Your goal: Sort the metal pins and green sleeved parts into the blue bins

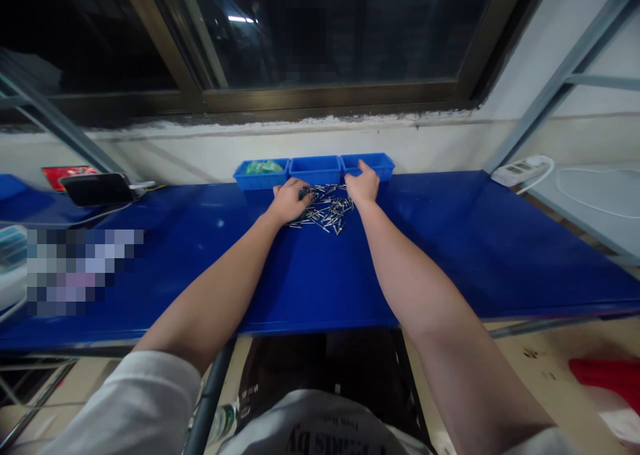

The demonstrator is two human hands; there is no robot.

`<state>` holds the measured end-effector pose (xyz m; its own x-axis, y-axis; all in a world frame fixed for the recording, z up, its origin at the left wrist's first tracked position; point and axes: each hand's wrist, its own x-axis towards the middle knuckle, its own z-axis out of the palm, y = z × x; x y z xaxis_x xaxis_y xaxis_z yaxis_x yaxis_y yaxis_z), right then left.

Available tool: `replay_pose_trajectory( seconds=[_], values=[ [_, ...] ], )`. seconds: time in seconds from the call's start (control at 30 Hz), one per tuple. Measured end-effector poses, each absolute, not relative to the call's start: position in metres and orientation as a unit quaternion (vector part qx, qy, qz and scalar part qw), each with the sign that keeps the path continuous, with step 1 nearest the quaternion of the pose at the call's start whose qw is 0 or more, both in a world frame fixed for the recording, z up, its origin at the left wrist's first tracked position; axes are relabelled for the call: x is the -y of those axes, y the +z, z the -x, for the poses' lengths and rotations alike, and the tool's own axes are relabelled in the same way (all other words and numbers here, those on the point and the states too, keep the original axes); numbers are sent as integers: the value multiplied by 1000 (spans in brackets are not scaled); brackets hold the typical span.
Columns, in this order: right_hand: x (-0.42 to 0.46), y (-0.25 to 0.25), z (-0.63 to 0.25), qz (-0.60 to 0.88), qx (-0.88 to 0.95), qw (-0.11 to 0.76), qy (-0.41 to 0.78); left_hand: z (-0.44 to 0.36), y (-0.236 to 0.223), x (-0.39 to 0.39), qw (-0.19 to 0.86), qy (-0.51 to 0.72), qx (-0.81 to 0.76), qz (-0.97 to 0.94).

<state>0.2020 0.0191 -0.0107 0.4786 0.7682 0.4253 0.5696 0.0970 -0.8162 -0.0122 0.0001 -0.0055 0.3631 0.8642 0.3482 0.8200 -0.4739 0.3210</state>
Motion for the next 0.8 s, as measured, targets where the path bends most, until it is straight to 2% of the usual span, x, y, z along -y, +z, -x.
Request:
replay_pose_trajectory(
  seconds=[0.33, 0.47, 0.63, 0.8],
  values=[
    [-16, -14, -195, 602, 610, 510, 73, 12, -6, 0, 51, 234, -506, -829],
    [-6, -10, -181, 533, 720, 429, 114, 13, -8, -2, 48, 235, -499, -833],
    [-1, -9, -172, 489, 811, 302, 109, 13, -8, -2, 49, 231, -499, -833],
    [-5, -11, -173, 496, 812, 287, 112, 13, -8, -1, 49, 233, -497, -834]
  ],
)
